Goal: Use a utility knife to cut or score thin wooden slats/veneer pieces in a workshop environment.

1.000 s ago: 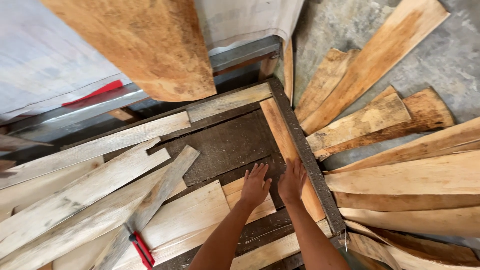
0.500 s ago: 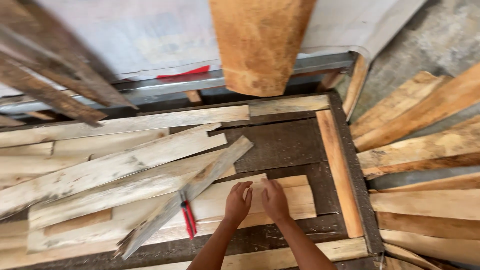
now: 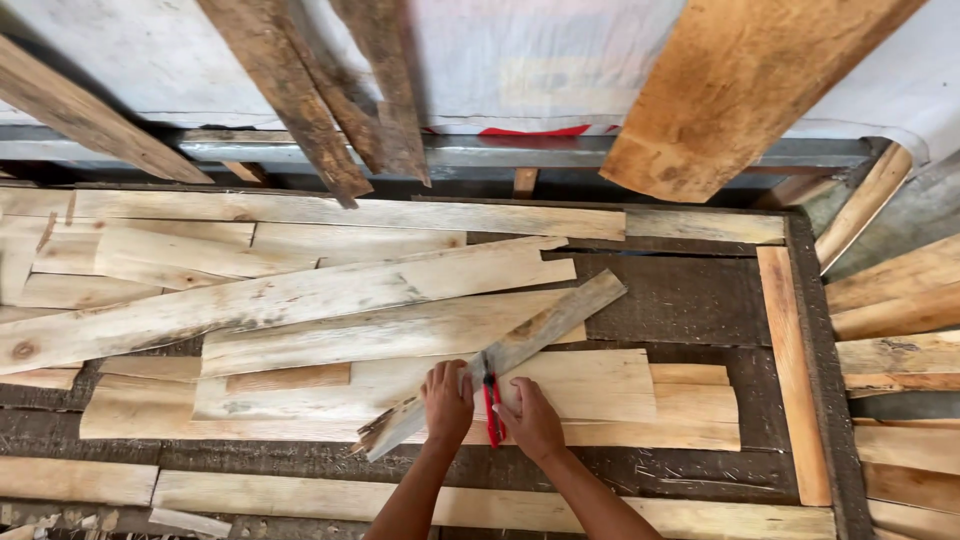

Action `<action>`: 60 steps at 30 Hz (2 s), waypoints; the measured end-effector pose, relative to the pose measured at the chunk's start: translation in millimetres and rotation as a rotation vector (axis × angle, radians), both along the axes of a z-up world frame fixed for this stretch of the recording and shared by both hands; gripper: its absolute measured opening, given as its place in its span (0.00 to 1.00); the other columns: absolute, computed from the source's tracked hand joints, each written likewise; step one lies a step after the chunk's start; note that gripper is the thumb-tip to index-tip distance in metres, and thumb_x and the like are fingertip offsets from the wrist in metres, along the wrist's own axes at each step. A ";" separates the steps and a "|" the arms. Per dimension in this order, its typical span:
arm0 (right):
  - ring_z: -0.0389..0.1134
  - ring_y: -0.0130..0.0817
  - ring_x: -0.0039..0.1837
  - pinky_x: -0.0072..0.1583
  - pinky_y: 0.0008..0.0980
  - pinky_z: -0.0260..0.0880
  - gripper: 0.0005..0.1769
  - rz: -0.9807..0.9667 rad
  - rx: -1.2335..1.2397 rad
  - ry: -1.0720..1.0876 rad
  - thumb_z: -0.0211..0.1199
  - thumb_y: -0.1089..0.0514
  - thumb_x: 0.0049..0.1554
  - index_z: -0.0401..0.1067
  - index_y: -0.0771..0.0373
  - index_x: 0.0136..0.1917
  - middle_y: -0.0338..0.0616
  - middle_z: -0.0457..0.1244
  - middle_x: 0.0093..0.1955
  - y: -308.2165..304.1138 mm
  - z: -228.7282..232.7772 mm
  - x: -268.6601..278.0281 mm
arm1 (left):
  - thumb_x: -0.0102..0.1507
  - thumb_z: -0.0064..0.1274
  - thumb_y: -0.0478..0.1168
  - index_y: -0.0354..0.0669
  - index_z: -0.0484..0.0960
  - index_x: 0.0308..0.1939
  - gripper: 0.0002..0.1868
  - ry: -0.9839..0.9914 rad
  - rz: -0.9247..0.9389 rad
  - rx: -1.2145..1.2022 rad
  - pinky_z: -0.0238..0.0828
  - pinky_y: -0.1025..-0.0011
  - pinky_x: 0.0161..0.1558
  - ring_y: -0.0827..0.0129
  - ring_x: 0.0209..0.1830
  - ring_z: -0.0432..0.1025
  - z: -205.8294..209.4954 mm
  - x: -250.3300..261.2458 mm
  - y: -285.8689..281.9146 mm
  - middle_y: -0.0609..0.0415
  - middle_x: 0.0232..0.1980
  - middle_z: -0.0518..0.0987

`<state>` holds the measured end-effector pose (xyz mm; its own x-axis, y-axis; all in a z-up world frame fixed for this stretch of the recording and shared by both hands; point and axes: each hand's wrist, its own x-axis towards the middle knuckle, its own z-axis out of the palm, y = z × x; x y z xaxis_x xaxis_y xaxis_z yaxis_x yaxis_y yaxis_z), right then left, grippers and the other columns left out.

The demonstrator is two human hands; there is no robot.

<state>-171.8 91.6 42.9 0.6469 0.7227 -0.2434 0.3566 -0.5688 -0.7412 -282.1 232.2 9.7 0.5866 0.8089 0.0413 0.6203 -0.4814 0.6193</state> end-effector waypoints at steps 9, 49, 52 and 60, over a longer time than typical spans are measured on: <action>0.69 0.51 0.58 0.53 0.47 0.71 0.29 -0.009 0.037 -0.134 0.71 0.56 0.51 0.62 0.60 0.61 0.49 0.65 0.57 23.7 -22.5 -25.1 | 0.59 0.65 0.49 0.57 0.76 0.63 0.29 0.318 -0.166 -0.172 0.58 0.54 0.65 0.59 0.63 0.66 2.7 -18.0 35.8 0.55 0.57 0.75; 0.71 0.63 0.43 0.45 0.58 0.68 0.16 -0.293 -0.044 0.041 0.49 0.46 0.65 0.64 0.61 0.55 0.61 0.69 0.38 -56.9 -35.6 56.9 | 0.61 0.62 0.58 0.51 0.89 0.46 0.19 0.203 -0.225 -0.405 0.80 0.62 0.42 0.62 0.34 0.84 -5.8 39.4 -14.4 0.48 0.43 0.88; 0.71 0.65 0.45 0.46 0.60 0.68 0.18 -0.276 -0.015 0.030 0.47 0.45 0.64 0.64 0.60 0.58 0.62 0.69 0.41 -61.4 -43.4 60.8 | 0.62 0.61 0.57 0.50 0.87 0.47 0.19 0.259 -0.220 -0.468 0.80 0.63 0.48 0.64 0.38 0.83 1.7 40.2 -17.1 0.52 0.46 0.87; 0.73 0.59 0.41 0.45 0.56 0.70 0.19 -0.268 -0.186 0.173 0.45 0.44 0.66 0.63 0.60 0.59 0.58 0.70 0.39 -62.2 -48.6 65.5 | 0.55 0.70 0.52 0.50 0.81 0.55 0.28 0.250 -0.290 -0.328 0.60 0.56 0.62 0.62 0.56 0.71 -2.9 37.7 -19.6 0.55 0.54 0.80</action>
